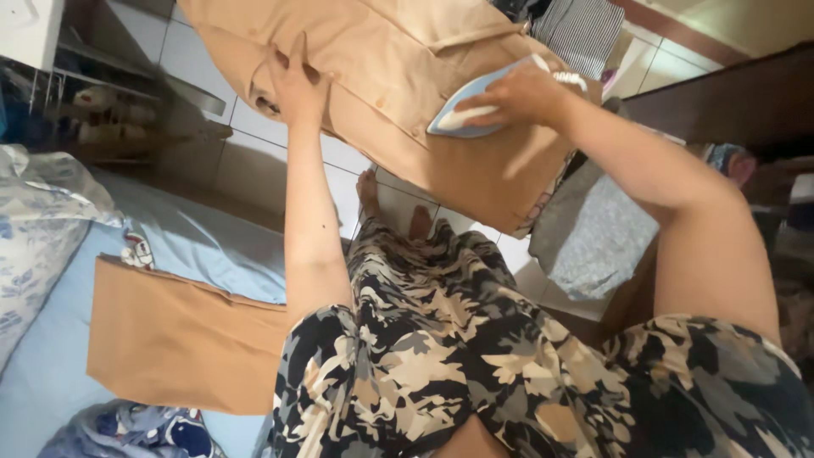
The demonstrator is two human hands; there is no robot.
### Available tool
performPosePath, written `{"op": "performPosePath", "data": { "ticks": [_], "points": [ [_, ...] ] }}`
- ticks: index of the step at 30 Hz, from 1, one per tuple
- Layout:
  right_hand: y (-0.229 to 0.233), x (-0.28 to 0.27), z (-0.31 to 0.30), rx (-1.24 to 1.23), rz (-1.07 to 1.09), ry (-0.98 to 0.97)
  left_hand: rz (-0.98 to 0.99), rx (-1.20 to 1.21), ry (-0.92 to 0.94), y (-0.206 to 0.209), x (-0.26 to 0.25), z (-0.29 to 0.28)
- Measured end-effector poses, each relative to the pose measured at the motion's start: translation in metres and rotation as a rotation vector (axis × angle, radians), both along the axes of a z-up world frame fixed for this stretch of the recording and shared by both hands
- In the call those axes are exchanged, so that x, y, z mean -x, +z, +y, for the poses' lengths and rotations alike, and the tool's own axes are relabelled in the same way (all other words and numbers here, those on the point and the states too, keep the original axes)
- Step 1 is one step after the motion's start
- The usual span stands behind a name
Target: The person irons a tan garment on an ironing board, smoothing the fabric and pressing different sections of the item including the front and back.
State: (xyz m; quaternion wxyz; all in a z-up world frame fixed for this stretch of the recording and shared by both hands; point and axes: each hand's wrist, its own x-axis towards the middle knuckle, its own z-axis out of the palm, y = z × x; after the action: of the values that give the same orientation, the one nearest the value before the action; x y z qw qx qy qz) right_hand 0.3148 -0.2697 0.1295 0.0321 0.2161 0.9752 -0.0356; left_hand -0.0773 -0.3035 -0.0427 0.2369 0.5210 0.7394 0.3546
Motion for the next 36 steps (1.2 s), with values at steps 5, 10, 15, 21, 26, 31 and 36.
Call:
{"op": "performPosePath", "data": {
  "ticks": [5,10,15,21,26,31,36],
  "points": [
    [-0.005,0.016,-0.01,-0.017,0.113,0.03,-0.016,-0.003,0.024,-0.004,-0.001,0.001],
    [-0.004,0.029,-0.026,-0.13,0.02,-0.03,0.028,0.0,0.013,-0.014,0.001,0.002],
    [0.003,0.024,-0.034,-0.043,0.082,-0.067,0.065,-0.032,0.005,-0.024,0.002,0.007],
    [0.025,-0.053,-0.025,0.147,0.143,-0.689,0.079,0.035,-0.029,-0.025,0.01,0.01],
    [0.081,-0.184,0.001,0.177,-0.155,-1.244,0.026,0.034,-0.044,-0.016,0.012,0.008],
    [0.112,-0.201,0.004,0.084,-0.187,-1.355,0.026,0.087,-0.044,-0.004,0.011,0.007],
    [0.108,-0.17,0.023,0.008,-0.17,-1.354,0.05,0.078,-0.036,-0.007,0.012,0.008]
  ]
}}
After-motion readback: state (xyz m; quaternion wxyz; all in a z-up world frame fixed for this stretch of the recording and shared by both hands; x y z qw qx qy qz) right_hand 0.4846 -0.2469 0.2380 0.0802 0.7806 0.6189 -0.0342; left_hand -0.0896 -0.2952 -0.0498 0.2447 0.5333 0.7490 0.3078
